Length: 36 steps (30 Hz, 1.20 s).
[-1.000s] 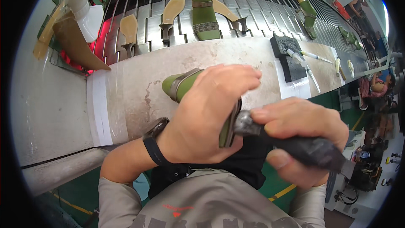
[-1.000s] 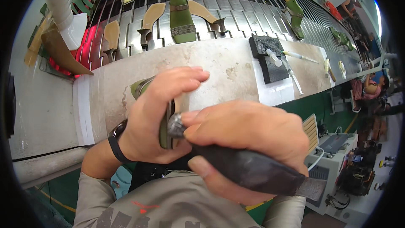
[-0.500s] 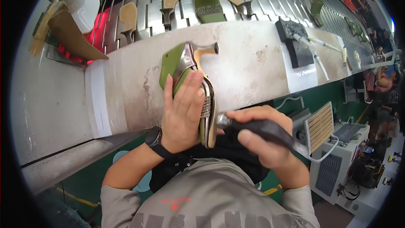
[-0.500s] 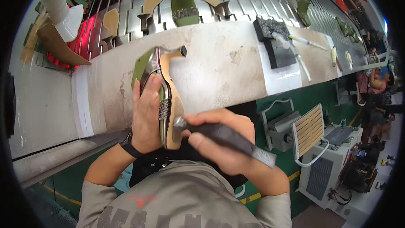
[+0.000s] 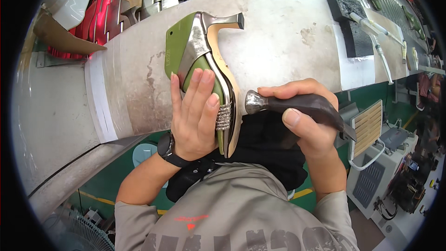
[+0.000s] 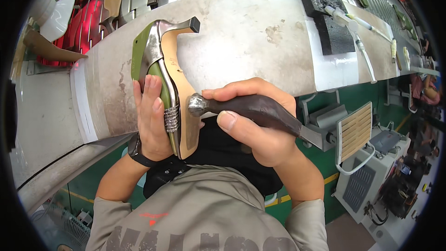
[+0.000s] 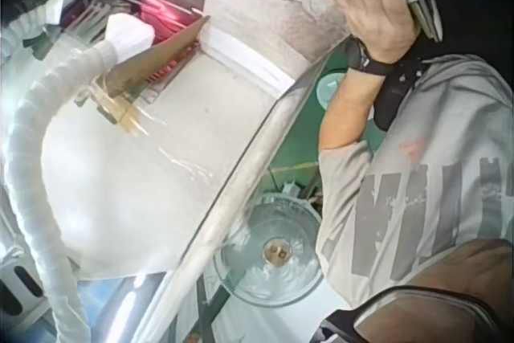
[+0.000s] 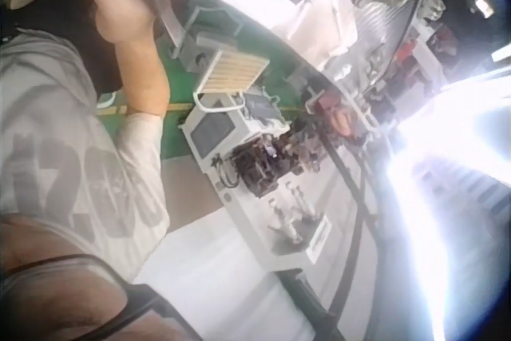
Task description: The person assembles high-heeled shoes by taking shoe bodies and soles from a conveyor belt, pressing each sole onto a shoe by hand, tapping the edges with a hammer, and applying adhesive using a syringe.
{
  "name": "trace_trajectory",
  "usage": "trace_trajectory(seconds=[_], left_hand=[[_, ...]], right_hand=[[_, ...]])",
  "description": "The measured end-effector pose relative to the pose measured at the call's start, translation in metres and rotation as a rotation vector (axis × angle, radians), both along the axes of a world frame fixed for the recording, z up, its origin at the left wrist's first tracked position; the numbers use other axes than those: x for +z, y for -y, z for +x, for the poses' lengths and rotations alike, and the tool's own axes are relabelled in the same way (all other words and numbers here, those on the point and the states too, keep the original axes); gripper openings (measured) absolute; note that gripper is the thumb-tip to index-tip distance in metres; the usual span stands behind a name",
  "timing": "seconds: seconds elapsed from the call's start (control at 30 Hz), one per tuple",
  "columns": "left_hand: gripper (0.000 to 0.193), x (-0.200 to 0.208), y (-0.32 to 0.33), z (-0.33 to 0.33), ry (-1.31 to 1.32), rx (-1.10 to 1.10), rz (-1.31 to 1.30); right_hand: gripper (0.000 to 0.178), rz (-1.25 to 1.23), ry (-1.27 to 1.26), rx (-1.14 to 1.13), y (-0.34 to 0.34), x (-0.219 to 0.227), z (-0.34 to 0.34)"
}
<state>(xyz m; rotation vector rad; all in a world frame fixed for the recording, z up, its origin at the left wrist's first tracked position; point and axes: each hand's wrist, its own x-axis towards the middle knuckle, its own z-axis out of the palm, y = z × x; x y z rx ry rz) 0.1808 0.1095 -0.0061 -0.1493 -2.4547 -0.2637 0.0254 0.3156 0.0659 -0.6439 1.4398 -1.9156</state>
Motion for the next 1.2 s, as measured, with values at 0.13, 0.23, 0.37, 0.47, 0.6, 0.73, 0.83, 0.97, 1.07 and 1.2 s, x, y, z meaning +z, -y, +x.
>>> trace_trajectory(seconds=[0.13,0.23,0.37,0.47,0.6,0.73,0.83,0.97,1.07,1.2], left_hand=[[0.102,0.002,0.000,0.001,0.026,-0.008,-0.010],[0.097,0.001,-0.001,0.003,0.033,-0.011,-0.012],[0.047,0.002,-0.010,-0.005,-0.064,0.025,0.115],[0.046,0.001,-0.010,-0.005,-0.083,0.034,0.124],[0.047,0.004,-0.011,-0.003,-0.048,0.043,0.156],[0.045,0.004,-0.011,-0.004,-0.065,0.049,0.142],[0.042,0.006,-0.010,-0.003,-0.056,0.049,0.141],[0.039,0.007,-0.012,-0.007,-0.064,0.046,0.144],[0.039,0.004,-0.013,-0.009,-0.100,0.054,0.147],[0.039,0.006,-0.012,-0.006,-0.075,0.050,0.160]], right_hand=[[0.028,-0.086,0.082,0.045,0.006,-0.013,0.000],[0.028,-0.114,0.194,0.046,0.008,-0.021,0.005],[0.027,-0.136,0.186,0.044,0.010,-0.023,0.008],[0.030,-0.094,0.038,0.097,0.013,-0.009,-0.008],[0.031,0.018,-0.178,0.246,0.029,0.021,-0.028],[0.031,0.165,-0.351,0.279,0.041,0.041,-0.037],[0.031,0.215,-0.390,0.312,0.041,0.045,-0.037],[0.029,0.224,-0.472,0.259,0.036,0.047,-0.030],[0.027,0.183,-0.583,0.288,0.033,0.046,-0.025],[0.025,0.181,-0.712,0.278,0.029,0.046,-0.012]])
